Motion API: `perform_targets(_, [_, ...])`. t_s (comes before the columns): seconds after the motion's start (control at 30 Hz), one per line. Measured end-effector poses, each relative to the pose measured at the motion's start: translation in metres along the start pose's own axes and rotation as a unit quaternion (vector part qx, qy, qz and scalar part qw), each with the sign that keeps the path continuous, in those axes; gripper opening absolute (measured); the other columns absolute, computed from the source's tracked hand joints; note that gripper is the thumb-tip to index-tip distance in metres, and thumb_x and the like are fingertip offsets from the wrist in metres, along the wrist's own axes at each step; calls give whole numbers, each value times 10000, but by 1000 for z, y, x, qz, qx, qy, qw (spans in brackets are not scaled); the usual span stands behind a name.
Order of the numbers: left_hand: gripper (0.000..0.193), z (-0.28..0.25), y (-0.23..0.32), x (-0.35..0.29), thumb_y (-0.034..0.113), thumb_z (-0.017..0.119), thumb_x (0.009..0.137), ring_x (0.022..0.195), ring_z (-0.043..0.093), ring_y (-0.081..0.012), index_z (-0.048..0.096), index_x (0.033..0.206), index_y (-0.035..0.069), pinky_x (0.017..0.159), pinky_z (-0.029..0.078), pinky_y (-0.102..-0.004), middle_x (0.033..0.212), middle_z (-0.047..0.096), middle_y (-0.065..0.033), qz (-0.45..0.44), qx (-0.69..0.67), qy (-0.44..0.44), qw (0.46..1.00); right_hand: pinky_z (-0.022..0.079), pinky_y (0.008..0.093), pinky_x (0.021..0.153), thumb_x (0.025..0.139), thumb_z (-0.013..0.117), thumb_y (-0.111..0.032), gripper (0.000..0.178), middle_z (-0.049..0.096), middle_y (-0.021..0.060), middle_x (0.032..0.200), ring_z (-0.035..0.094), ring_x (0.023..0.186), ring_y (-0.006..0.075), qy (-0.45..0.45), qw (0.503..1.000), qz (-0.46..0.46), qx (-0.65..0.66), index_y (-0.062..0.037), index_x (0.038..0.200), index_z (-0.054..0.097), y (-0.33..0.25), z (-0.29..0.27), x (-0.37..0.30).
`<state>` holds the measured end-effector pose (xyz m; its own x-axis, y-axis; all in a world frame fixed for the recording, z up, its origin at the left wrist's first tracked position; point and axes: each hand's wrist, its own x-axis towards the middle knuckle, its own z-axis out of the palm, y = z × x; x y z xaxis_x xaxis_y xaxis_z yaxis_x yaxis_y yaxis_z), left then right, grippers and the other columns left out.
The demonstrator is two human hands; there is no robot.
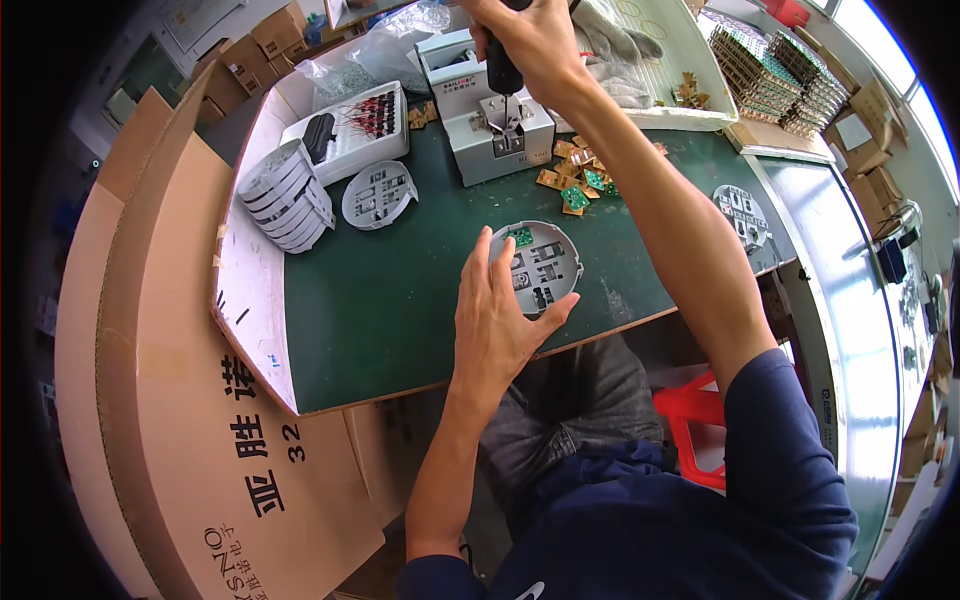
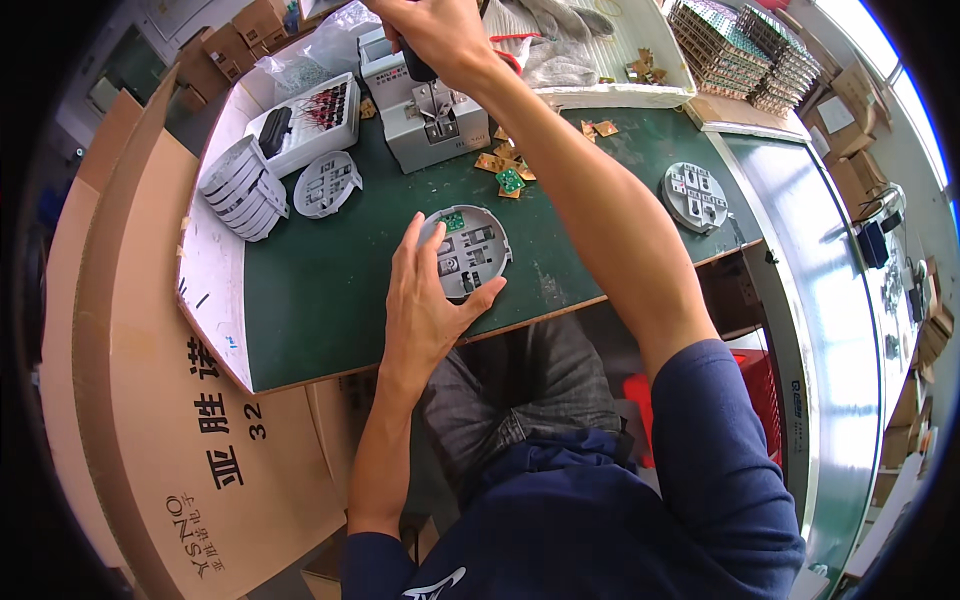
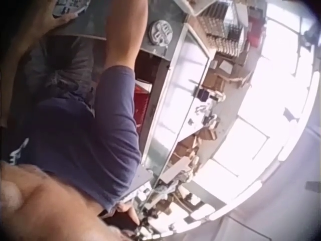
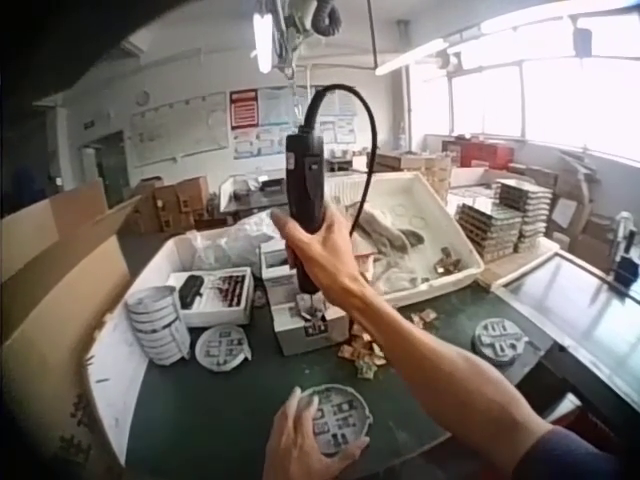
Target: Assembling small electronic or mechanical components onto a base plate at a workbench using an electric screwdriver.
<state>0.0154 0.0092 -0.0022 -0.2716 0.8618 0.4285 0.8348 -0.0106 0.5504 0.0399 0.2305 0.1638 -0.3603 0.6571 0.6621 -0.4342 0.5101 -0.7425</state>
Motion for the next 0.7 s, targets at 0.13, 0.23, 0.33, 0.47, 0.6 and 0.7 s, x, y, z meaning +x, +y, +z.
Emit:
perform_targets(0.13, [887,0,1,-2,509,842,804,1378,472,-398,504,1413,-39,1130,432,-473,1543,422,-245,-3,0,-8,1000,434,273,493,944,739,-234,262,563,-9,652,519,533,85,18,1000,-1,-22,-36,962,569,11,1,-1])
perform_targets(0.23, [932,-1,0,0,576,798,819,1401,437,-416,487,1419,-66,1142,416,-490,1549,385,-274,0,-7,-17,1000,430,271,490,949,734,-220,245,559,-12,654,515,533,84,-1,999,18,-28,-38,954,570,12,-2,-3])
perform_targets(0.33, [925,-1,-1,0,569,799,823,1392,443,-416,484,1418,-65,1134,423,-492,1541,393,-272,3,-2,-15,1000,432,265,489,944,750,-217,256,566,-7,659,528,537,83,-18,998,54,-15,-36,952,570,8,-1,-19])
perform_targets(0.47, [918,0,-1,0,560,803,824,1378,455,-417,478,1415,-63,1122,434,-494,1528,403,-269,11,7,-9,1000,532,307,625,960,714,-247,513,668,89,764,664,688,147,-78,995,54,-43,5,1367,528,4,-13,-58])
perform_targets(0.6, [875,-1,-1,-1,503,832,816,1361,475,-416,486,1410,-38,1113,444,-490,1518,427,-253,15,5,3,1000,452,274,516,951,696,-209,453,549,13,595,538,506,92,-66,997,38,26,-4,1319,529,-22,3,-88])
perform_targets(0.7, [857,0,1,0,474,848,812,1353,485,-417,488,1410,-23,1109,448,-489,1513,439,-247,20,4,10,1000,442,265,497,941,734,-200,289,566,3,646,545,530,87,-42,995,82,48,-26,1083,552,-34,3,-95])
